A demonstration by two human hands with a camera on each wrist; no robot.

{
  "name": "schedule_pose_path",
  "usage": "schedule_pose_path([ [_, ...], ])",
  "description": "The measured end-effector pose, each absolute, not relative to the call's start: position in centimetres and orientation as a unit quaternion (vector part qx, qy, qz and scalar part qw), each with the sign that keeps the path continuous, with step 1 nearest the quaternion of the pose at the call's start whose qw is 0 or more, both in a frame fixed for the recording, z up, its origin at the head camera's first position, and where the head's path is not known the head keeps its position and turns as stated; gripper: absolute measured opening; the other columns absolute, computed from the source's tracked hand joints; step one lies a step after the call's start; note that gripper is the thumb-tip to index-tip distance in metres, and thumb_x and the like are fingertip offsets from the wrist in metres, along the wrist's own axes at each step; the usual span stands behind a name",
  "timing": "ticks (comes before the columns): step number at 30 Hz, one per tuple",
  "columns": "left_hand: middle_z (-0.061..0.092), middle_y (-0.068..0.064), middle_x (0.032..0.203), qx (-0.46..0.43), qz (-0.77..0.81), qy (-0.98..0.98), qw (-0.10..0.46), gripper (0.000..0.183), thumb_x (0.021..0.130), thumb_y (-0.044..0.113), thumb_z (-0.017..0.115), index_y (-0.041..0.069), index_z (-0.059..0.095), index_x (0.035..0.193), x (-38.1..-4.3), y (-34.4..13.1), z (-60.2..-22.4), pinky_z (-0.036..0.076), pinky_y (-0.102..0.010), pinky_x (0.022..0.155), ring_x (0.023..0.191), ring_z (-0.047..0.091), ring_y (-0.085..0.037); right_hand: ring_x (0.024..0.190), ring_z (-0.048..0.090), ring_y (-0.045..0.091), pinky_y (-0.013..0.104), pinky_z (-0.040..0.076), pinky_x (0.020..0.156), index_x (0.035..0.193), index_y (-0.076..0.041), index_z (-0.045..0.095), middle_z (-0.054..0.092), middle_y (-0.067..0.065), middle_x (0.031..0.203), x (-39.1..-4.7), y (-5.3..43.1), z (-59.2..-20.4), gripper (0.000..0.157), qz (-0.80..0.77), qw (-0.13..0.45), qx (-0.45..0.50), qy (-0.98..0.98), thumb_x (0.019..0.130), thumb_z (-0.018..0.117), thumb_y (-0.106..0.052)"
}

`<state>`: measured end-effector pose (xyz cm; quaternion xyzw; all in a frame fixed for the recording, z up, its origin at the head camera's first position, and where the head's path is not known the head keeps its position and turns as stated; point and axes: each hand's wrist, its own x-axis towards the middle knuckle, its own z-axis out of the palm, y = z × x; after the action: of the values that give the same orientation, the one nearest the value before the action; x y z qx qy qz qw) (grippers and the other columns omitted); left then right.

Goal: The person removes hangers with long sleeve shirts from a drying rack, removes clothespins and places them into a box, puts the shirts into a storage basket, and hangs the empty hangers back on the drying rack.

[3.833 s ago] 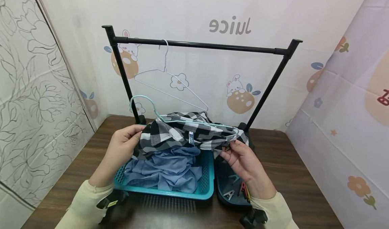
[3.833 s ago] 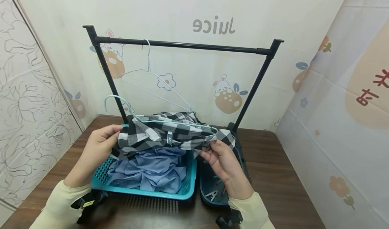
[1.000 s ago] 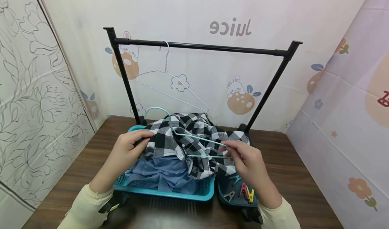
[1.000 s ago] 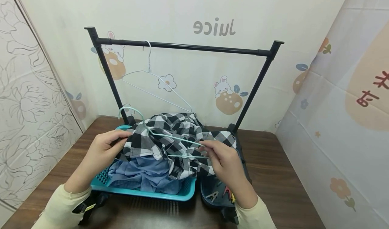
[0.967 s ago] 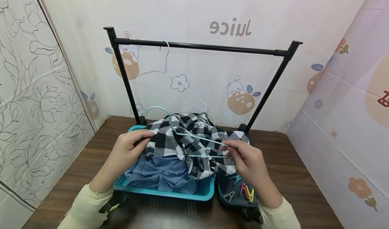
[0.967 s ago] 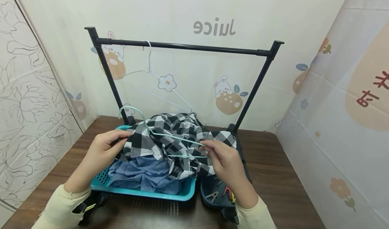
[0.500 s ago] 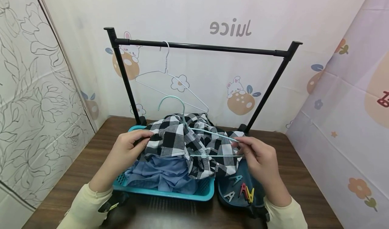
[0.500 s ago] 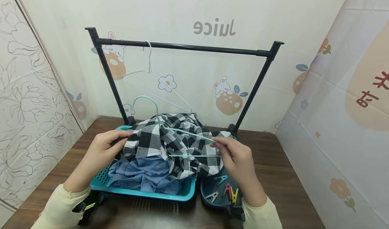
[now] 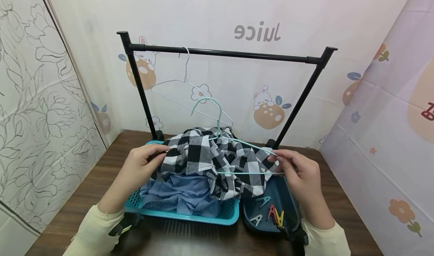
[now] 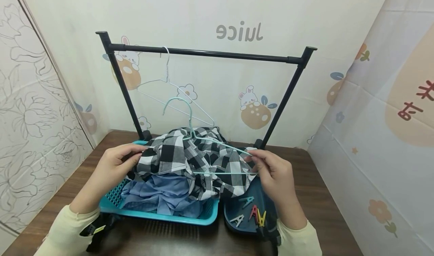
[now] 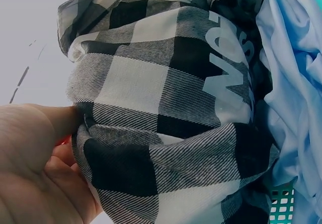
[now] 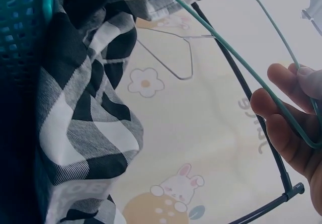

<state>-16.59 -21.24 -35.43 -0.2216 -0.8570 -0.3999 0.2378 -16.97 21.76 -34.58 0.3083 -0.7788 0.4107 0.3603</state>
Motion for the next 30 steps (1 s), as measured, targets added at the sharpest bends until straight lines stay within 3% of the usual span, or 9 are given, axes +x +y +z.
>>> schedule_pose_path([
  [11, 0.075, -0.005, 0.108, -0.212, -0.412, -0.859, 0.219, 0.02, 0.096, 0.0, 0.069, 0.011, 0.076, 0.112, -16.7, -21.5, -35.3, 0.057, -0.02, 0.07, 0.086, 0.066, -0.014, 0.061, 0.062, 0.005, 0.013, 0.055, 0.06, 0.11, 0.003, 0.073, 0.076, 0.014, 0.088, -16.4, 22.5, -33.6, 0.034, 0.399, 0.368, 0.281, -0.792, 0.085, 0.064, 0.025],
  [30, 0.073, -0.006, 0.106, -0.198, -0.413, -0.873, 0.167, 0.022, 0.097, 0.001, 0.069, 0.011, 0.075, 0.115, -16.7, -21.8, -35.3, 0.056, -0.024, 0.067, 0.079, 0.062, -0.017, 0.055, 0.063, 0.008, 0.014, 0.054, 0.057, 0.109, 0.01, 0.071, 0.076, 0.012, 0.087, -17.2, 26.2, -33.6, 0.032, 0.43, 0.357, 0.293, -0.776, 0.086, 0.059, 0.028],
])
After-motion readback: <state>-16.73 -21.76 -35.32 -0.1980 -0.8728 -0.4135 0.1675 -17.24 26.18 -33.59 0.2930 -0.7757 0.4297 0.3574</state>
